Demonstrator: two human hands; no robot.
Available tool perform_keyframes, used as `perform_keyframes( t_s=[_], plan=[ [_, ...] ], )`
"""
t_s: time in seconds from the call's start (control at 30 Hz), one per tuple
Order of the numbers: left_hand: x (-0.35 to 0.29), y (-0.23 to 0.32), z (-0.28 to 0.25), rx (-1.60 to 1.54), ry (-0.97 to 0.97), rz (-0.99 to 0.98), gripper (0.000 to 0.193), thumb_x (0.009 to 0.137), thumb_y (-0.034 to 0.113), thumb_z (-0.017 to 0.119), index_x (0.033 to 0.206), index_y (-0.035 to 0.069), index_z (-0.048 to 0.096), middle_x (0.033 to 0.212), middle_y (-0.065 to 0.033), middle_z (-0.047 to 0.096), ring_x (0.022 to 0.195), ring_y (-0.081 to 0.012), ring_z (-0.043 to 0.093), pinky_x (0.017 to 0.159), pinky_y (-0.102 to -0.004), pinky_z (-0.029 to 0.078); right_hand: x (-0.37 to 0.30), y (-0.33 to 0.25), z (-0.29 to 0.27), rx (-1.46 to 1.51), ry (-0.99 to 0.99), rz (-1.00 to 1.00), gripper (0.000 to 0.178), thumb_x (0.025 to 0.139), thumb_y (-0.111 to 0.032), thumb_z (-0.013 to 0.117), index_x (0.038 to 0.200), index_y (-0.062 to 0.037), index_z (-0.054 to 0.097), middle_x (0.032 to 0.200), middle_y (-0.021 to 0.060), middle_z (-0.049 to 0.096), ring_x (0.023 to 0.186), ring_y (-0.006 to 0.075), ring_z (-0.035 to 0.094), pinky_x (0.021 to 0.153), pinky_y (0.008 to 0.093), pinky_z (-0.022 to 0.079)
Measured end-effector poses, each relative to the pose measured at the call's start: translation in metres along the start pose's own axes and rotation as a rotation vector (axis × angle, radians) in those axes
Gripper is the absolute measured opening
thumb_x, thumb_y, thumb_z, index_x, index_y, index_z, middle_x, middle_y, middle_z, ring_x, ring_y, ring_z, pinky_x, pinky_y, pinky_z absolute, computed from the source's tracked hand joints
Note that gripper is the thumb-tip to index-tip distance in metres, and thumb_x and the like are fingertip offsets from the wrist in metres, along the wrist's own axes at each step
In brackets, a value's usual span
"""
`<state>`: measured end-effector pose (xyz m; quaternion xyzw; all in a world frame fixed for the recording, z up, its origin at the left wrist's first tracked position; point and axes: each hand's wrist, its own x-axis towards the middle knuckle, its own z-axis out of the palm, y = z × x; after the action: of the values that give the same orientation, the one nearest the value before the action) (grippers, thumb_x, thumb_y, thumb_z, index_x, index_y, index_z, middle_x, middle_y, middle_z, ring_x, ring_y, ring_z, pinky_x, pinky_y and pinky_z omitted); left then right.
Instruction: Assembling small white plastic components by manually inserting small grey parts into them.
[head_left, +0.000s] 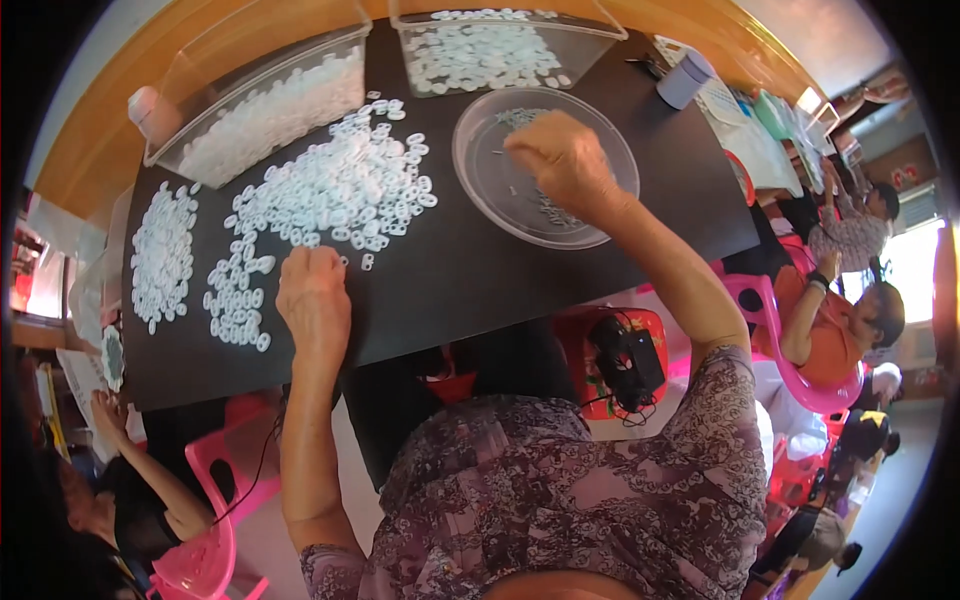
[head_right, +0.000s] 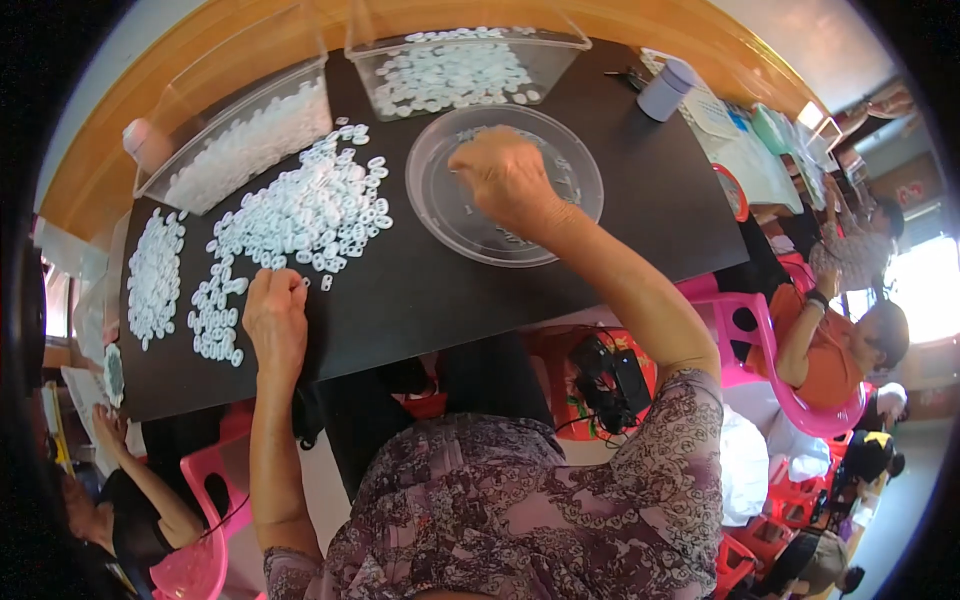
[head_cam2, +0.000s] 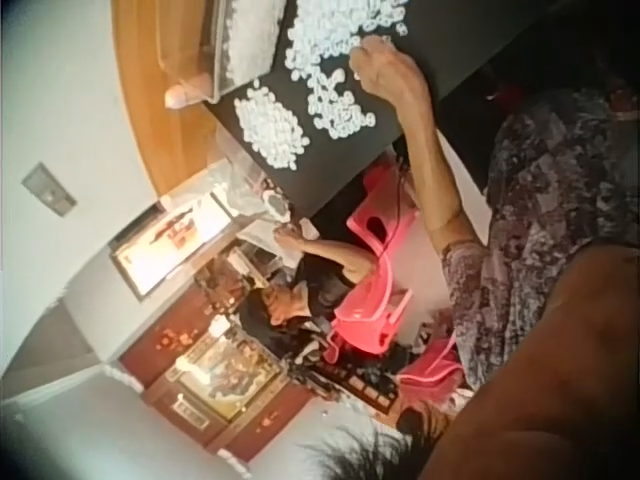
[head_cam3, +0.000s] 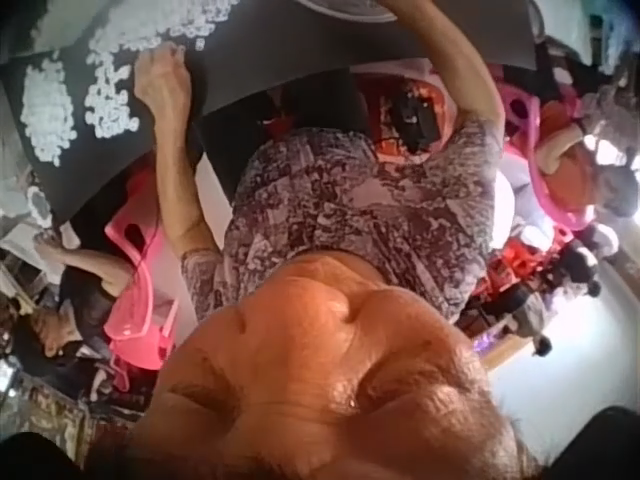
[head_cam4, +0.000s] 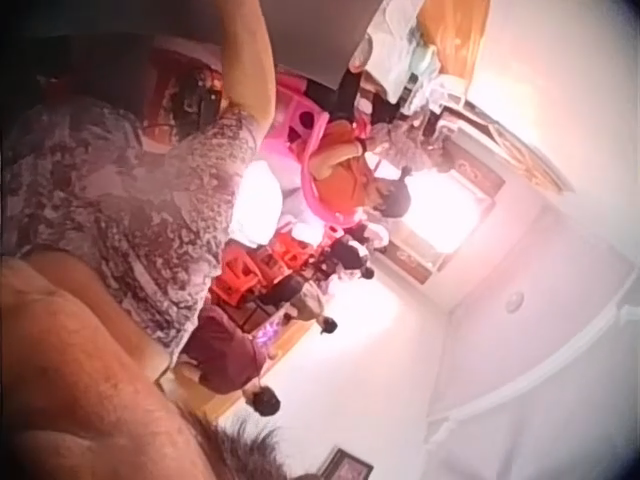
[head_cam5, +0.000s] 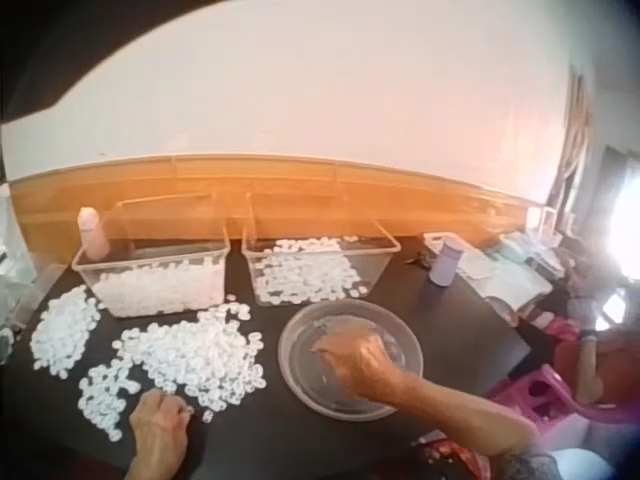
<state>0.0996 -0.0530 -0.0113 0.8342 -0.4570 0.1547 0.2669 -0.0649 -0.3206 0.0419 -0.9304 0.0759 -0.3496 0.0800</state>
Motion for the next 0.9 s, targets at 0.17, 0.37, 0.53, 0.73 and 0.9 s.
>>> perform_keyframes(
  t_s=[0.17,0.37,0.53,0.73,0.9],
  plan=[
    [0.010,-0.006,-0.003,-0.059,-0.183,-0.059,0.011,0.074,0.006,0.065,0.076,0.005,0.054,0.080,-0.0110,0.054,0.078,-0.0305,0.055,0.067,-0.0408,0.043,-0.033,0.008,0.007,0.095,-0.207,0.169,0.005,0.070,-0.009,0.065,0.074,-0.0057,0.064,0.075,0.0093,0.062,0.076,0.0295,0.058,0.069,0.0382,0.045],
    [0.009,0.000,-0.012,-0.213,-0.160,-0.105,0.011,0.074,0.002,0.063,0.079,0.000,0.054,0.075,-0.0127,0.054,0.068,-0.0284,0.055,0.063,-0.0376,0.042,-0.036,0.009,0.023,-0.013,-0.339,0.217,0.009,0.072,-0.013,0.063,0.069,-0.0053,0.059,0.072,0.0110,0.059,0.079,0.0314,0.056,0.070,0.0402,0.043],
    [-0.003,0.001,-0.007,-0.217,-0.063,-0.073,0.014,0.073,-0.001,0.064,0.082,0.001,0.053,0.075,-0.0115,0.053,0.068,-0.0276,0.054,0.062,-0.0373,0.042,-0.034,0.011,0.030,-0.114,-0.421,0.156,0.007,0.072,-0.010,0.058,0.069,-0.0039,0.055,0.072,0.0132,0.058,0.076,0.0337,0.056,0.067,0.0431,0.043],
    [-0.021,0.016,-0.018,-0.402,0.004,-0.182,0.022,0.073,-0.005,0.063,0.094,0.002,0.059,0.075,-0.0094,0.054,0.066,-0.0234,0.054,0.059,-0.0335,0.044,-0.031,0.009,0.022,0.075,-0.250,0.186,0.003,0.070,-0.006,0.057,0.069,-0.0033,0.056,0.072,0.0174,0.059,0.076,0.0370,0.057,0.067,0.0471,0.045],
    [-0.036,0.028,-0.012,-0.451,0.039,-0.141,0.014,0.077,-0.004,0.062,0.090,0.001,0.062,0.077,-0.0058,0.053,0.066,-0.0155,0.052,0.061,-0.0260,0.044,-0.034,0.008,0.019,0.037,-0.253,0.113,0.002,0.071,-0.007,0.059,0.070,-0.0061,0.057,0.071,0.0139,0.057,0.076,0.0345,0.056,0.067,0.0450,0.044]
  ],
)
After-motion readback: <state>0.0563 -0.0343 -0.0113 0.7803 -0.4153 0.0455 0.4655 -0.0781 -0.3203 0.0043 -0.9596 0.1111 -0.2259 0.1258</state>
